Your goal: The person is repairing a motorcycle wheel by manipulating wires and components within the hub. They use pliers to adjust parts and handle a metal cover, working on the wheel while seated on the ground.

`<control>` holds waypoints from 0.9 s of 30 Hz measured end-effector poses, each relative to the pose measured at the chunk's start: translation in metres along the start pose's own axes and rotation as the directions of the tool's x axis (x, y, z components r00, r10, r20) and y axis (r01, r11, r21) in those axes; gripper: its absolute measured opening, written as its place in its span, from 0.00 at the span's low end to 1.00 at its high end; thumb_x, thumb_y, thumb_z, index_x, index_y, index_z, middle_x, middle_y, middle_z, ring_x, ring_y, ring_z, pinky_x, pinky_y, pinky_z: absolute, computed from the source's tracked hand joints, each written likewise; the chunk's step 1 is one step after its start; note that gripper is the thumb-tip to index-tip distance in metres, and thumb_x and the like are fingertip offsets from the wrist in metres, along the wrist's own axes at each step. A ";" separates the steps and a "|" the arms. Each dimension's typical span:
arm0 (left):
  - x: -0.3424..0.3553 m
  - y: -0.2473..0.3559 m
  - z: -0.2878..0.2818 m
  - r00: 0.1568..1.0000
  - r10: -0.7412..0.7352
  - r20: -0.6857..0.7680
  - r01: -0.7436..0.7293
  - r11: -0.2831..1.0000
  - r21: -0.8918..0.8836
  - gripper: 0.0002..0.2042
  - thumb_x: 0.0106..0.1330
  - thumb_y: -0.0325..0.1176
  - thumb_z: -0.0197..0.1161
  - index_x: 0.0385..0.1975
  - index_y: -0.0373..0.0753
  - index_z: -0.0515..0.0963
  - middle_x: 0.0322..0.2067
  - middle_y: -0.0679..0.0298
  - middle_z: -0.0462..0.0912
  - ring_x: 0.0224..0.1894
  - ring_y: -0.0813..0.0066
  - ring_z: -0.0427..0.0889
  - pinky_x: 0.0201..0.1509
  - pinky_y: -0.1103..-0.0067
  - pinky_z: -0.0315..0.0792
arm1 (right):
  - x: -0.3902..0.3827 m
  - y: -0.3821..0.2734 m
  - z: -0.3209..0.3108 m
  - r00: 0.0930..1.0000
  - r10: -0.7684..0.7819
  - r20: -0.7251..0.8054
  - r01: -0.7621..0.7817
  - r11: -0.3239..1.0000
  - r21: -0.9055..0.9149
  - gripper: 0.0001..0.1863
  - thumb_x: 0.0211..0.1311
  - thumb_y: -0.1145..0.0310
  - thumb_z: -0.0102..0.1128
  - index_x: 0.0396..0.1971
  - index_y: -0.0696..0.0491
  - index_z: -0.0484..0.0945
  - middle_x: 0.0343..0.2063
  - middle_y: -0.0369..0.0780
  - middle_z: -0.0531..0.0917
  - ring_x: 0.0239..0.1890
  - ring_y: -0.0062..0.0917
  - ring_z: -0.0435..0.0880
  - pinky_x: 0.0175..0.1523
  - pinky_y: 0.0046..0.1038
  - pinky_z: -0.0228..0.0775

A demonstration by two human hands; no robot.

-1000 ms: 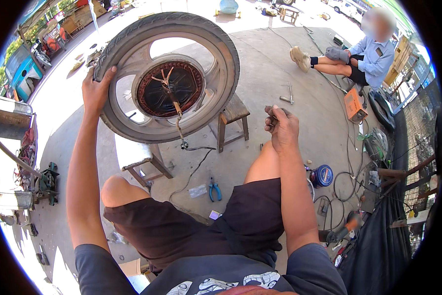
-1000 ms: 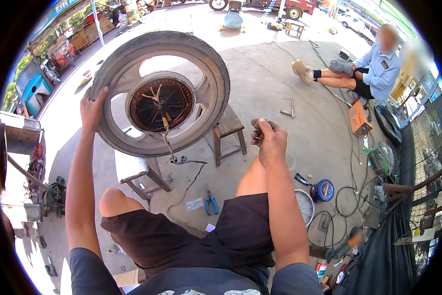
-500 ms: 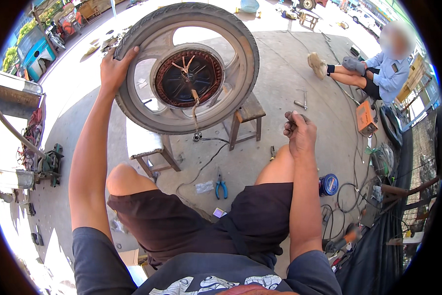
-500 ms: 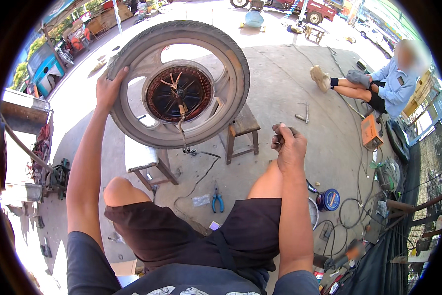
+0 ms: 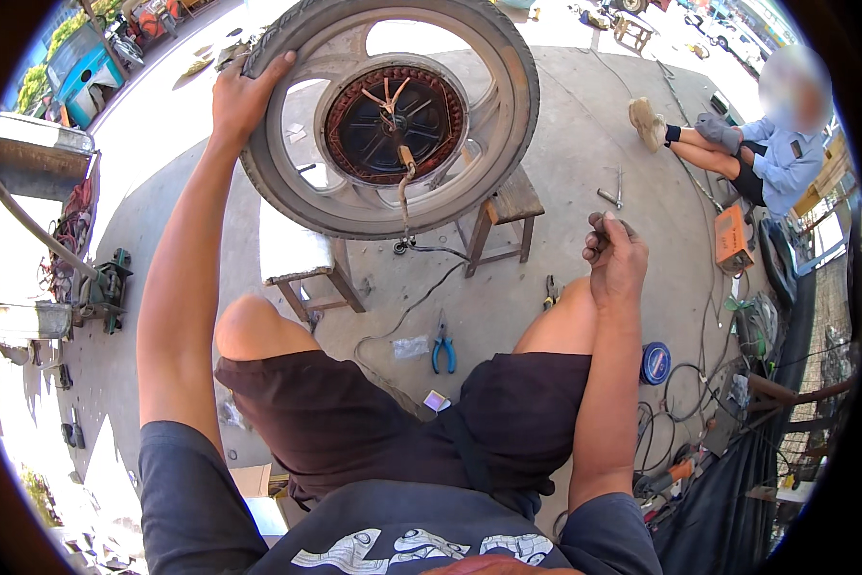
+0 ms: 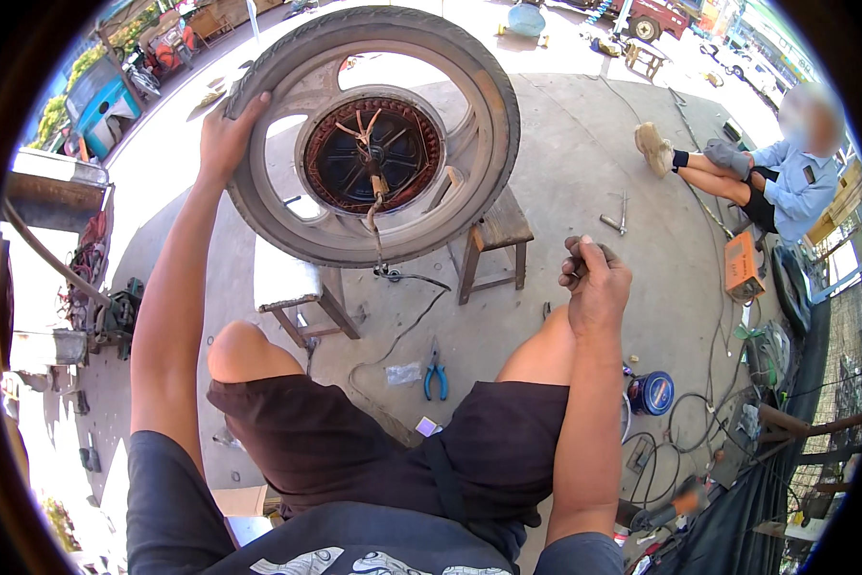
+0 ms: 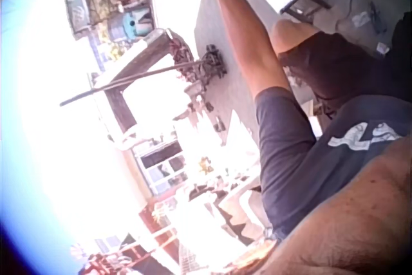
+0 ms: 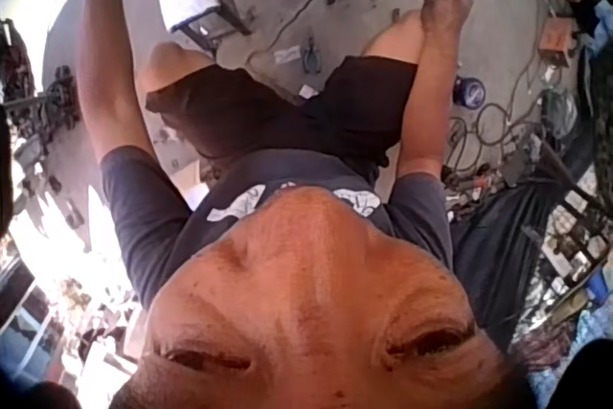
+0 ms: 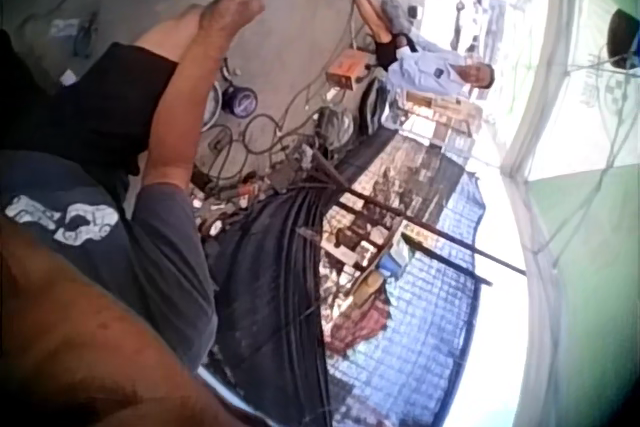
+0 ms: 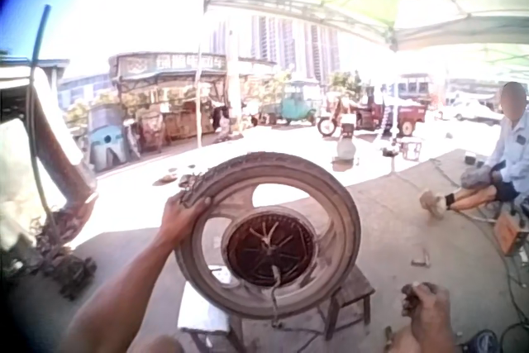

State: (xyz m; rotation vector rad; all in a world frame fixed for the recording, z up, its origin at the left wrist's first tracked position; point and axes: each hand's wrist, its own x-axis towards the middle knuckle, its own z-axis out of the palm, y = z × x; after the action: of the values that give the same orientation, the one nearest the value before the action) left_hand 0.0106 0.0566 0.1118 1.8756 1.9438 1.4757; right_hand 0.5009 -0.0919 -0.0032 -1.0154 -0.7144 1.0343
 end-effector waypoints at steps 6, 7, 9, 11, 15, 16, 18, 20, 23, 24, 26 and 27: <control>0.005 -0.010 0.004 0.995 0.061 -0.079 -0.054 0.994 0.094 0.44 0.51 0.70 0.70 0.50 0.28 0.83 0.36 0.48 0.89 0.40 0.59 0.89 0.51 0.68 0.80 | -0.003 -0.003 0.005 1.000 0.002 0.011 -0.002 1.000 0.003 0.08 0.69 0.68 0.62 0.32 0.57 0.80 0.34 0.41 0.85 0.25 0.20 0.80 0.27 0.23 0.71; 0.006 -0.012 0.005 0.994 0.070 -0.083 -0.064 0.995 0.078 0.45 0.51 0.70 0.70 0.50 0.28 0.83 0.36 0.47 0.89 0.40 0.58 0.89 0.51 0.67 0.79 | -0.004 -0.002 0.007 1.000 0.002 0.012 -0.002 1.000 0.006 0.08 0.69 0.68 0.62 0.32 0.57 0.80 0.34 0.41 0.85 0.25 0.20 0.80 0.27 0.23 0.71; 0.005 -0.012 0.005 0.992 0.087 -0.091 -0.083 0.996 0.045 0.45 0.51 0.71 0.70 0.50 0.28 0.83 0.36 0.47 0.89 0.41 0.57 0.89 0.52 0.66 0.79 | -0.004 -0.002 0.009 1.000 0.000 0.016 -0.001 1.000 0.015 0.08 0.69 0.68 0.62 0.32 0.57 0.80 0.34 0.41 0.85 0.25 0.20 0.80 0.27 0.23 0.71; 0.003 -0.008 0.004 0.998 0.049 -0.042 -0.047 0.997 0.055 0.45 0.51 0.71 0.70 0.49 0.28 0.83 0.36 0.47 0.89 0.41 0.56 0.89 0.53 0.66 0.79 | -0.005 -0.001 0.010 1.000 -0.002 0.021 0.001 1.000 0.029 0.08 0.69 0.68 0.62 0.32 0.57 0.80 0.35 0.41 0.85 0.25 0.20 0.79 0.27 0.23 0.71; 0.001 -0.005 0.002 0.997 0.062 -0.043 -0.060 0.997 0.048 0.46 0.51 0.72 0.69 0.48 0.26 0.83 0.36 0.46 0.89 0.41 0.56 0.89 0.53 0.66 0.79 | -0.006 -0.001 0.016 0.999 -0.002 0.046 0.000 1.000 0.031 0.09 0.69 0.68 0.62 0.32 0.57 0.80 0.35 0.41 0.85 0.25 0.20 0.79 0.27 0.23 0.71; 0.002 -0.005 0.002 0.999 0.041 -0.034 -0.039 0.998 0.057 0.44 0.52 0.71 0.69 0.49 0.28 0.83 0.37 0.47 0.89 0.42 0.58 0.89 0.53 0.67 0.78 | -0.007 -0.001 0.018 0.999 -0.001 0.053 -0.001 0.999 0.032 0.09 0.69 0.68 0.62 0.32 0.57 0.80 0.35 0.41 0.85 0.25 0.20 0.79 0.27 0.23 0.71; 0.002 -0.006 0.001 1.000 -0.005 -0.017 0.006 0.997 0.079 0.42 0.54 0.68 0.68 0.52 0.31 0.83 0.41 0.50 0.89 0.45 0.62 0.88 0.54 0.69 0.76 | -0.010 -0.002 0.022 0.998 -0.002 0.065 0.000 0.999 0.035 0.09 0.69 0.67 0.62 0.32 0.57 0.80 0.35 0.41 0.85 0.25 0.20 0.79 0.27 0.23 0.71; 0.003 -0.010 0.004 0.996 0.060 -0.061 -0.056 0.997 0.055 0.46 0.52 0.71 0.69 0.50 0.26 0.82 0.36 0.48 0.89 0.42 0.59 0.89 0.53 0.68 0.78 | -0.012 -0.003 0.028 0.997 -0.007 0.074 0.004 0.999 0.038 0.09 0.69 0.67 0.62 0.31 0.57 0.80 0.35 0.41 0.85 0.25 0.20 0.79 0.27 0.23 0.71; 0.004 -0.013 0.004 0.993 0.096 -0.073 -0.093 0.995 0.043 0.48 0.50 0.72 0.69 0.51 0.24 0.81 0.34 0.47 0.89 0.40 0.58 0.89 0.53 0.67 0.79 | -0.013 -0.001 0.032 0.996 -0.004 0.093 0.001 0.999 0.036 0.09 0.69 0.67 0.62 0.31 0.58 0.80 0.35 0.41 0.85 0.25 0.19 0.79 0.27 0.23 0.71; 0.003 -0.010 0.003 0.993 0.099 -0.068 -0.097 0.994 0.041 0.49 0.50 0.72 0.69 0.51 0.24 0.81 0.34 0.47 0.89 0.40 0.58 0.89 0.52 0.67 0.80 | -0.014 -0.002 0.034 0.995 -0.002 0.099 -0.001 0.999 0.036 0.09 0.69 0.67 0.62 0.31 0.58 0.80 0.35 0.41 0.85 0.25 0.19 0.79 0.27 0.23 0.71; -0.001 -0.005 0.004 0.997 0.057 -0.047 -0.055 0.997 0.056 0.45 0.53 0.70 0.69 0.50 0.27 0.82 0.36 0.49 0.89 0.40 0.61 0.89 0.52 0.69 0.79 | -0.017 -0.002 0.038 0.994 0.002 0.110 -0.006 0.999 0.034 0.10 0.69 0.67 0.63 0.32 0.58 0.80 0.35 0.41 0.85 0.25 0.19 0.79 0.27 0.23 0.71; -0.002 -0.003 0.002 0.998 0.039 -0.039 -0.036 0.997 0.064 0.42 0.54 0.69 0.69 0.49 0.28 0.83 0.37 0.50 0.89 0.40 0.63 0.88 0.52 0.69 0.78 | -0.017 -0.002 0.039 0.992 0.000 0.126 -0.005 0.999 0.035 0.10 0.69 0.67 0.63 0.32 0.58 0.80 0.35 0.41 0.85 0.25 0.19 0.79 0.27 0.23 0.71</control>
State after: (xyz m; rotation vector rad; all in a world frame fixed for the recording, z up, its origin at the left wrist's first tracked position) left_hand 0.0105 0.0568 0.1080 1.9334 2.0066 1.4903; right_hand 0.4615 -0.0950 0.0130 -0.9270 -0.7954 1.1170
